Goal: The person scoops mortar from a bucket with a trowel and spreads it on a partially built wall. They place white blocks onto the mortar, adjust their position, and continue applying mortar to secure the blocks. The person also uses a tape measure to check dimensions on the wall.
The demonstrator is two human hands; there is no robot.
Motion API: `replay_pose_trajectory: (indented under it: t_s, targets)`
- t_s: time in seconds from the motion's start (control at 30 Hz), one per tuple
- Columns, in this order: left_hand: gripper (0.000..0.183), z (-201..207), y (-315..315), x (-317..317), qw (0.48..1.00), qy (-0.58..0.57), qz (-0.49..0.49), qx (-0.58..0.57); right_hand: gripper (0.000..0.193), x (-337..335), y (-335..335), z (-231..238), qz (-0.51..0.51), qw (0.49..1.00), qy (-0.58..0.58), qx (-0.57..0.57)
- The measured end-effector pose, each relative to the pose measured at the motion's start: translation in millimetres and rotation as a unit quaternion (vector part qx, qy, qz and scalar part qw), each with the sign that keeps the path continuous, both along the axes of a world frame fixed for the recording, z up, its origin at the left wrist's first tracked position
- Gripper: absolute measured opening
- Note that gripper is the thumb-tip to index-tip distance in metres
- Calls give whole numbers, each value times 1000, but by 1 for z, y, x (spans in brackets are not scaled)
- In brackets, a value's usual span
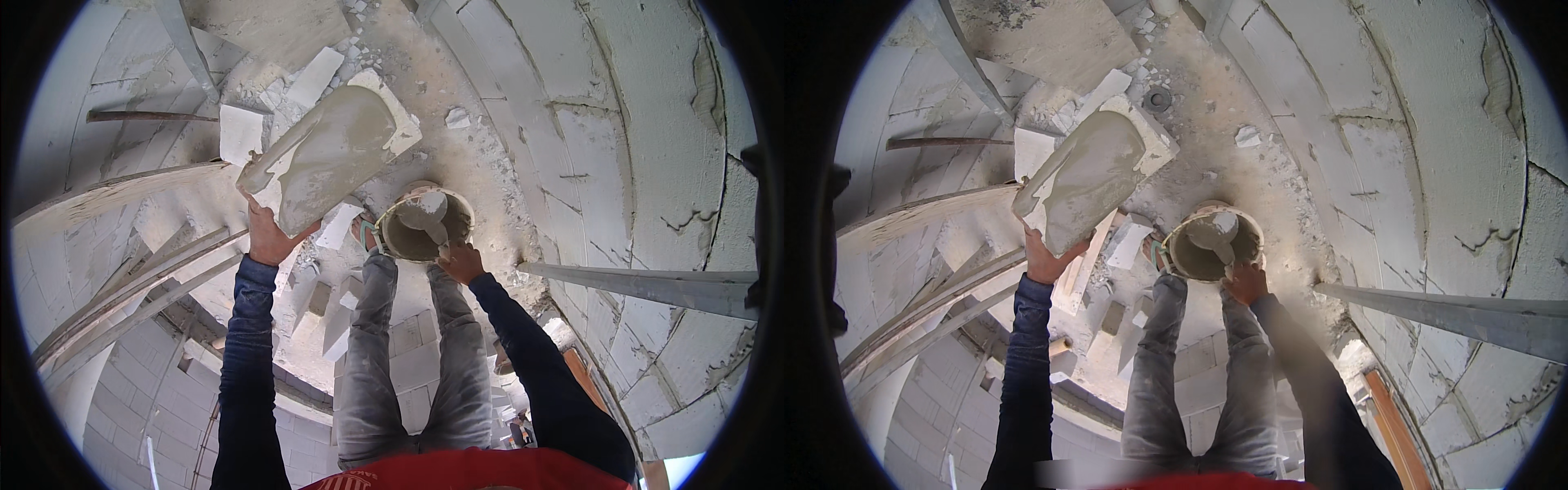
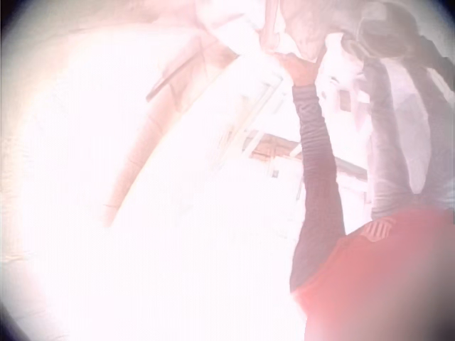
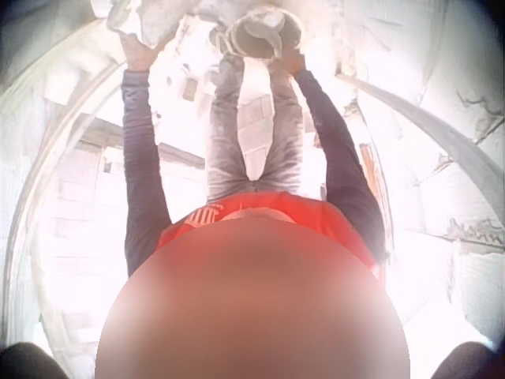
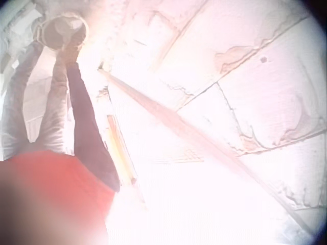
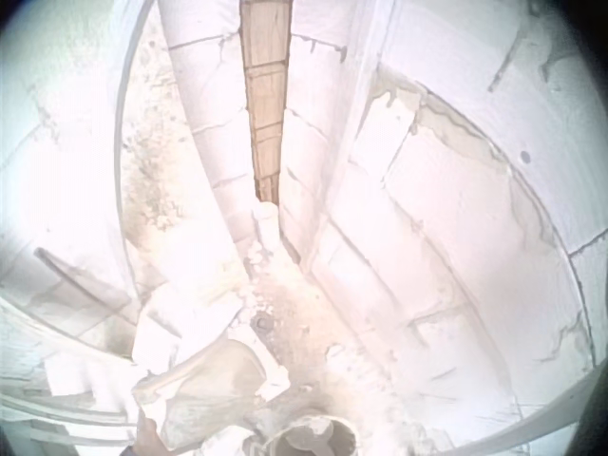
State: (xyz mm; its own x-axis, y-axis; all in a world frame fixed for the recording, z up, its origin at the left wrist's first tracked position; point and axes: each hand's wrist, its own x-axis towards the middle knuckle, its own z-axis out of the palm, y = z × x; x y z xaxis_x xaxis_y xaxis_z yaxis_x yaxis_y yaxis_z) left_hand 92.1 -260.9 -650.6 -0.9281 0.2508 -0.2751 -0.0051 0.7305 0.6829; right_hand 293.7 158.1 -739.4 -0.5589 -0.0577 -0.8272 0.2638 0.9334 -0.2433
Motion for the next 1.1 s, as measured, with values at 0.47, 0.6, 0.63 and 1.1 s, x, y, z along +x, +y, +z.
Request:
replay_pose_trajectory:
  t_s: [0.47, 0.6, 0.63, 1.1]
  targets:
    - [80, -143, -110, 120, 963, 199, -43, -179, 113, -318, -52, -124, 124, 827, 289, -466]
    - [71, -177, -98, 113, 953, 261, -20, -154, 109, -300, -60, -103, 66, 846, 314, -426]
    - [69, -177, -97, 108, 950, 275, -19, -146, 110, -290, -64, -91, 57, 847, 324, -417]
    - [42, 214, -23, -8, 978, 205, -14, 15, 112, -167, -79, 366, 2, 797, 431, -423]
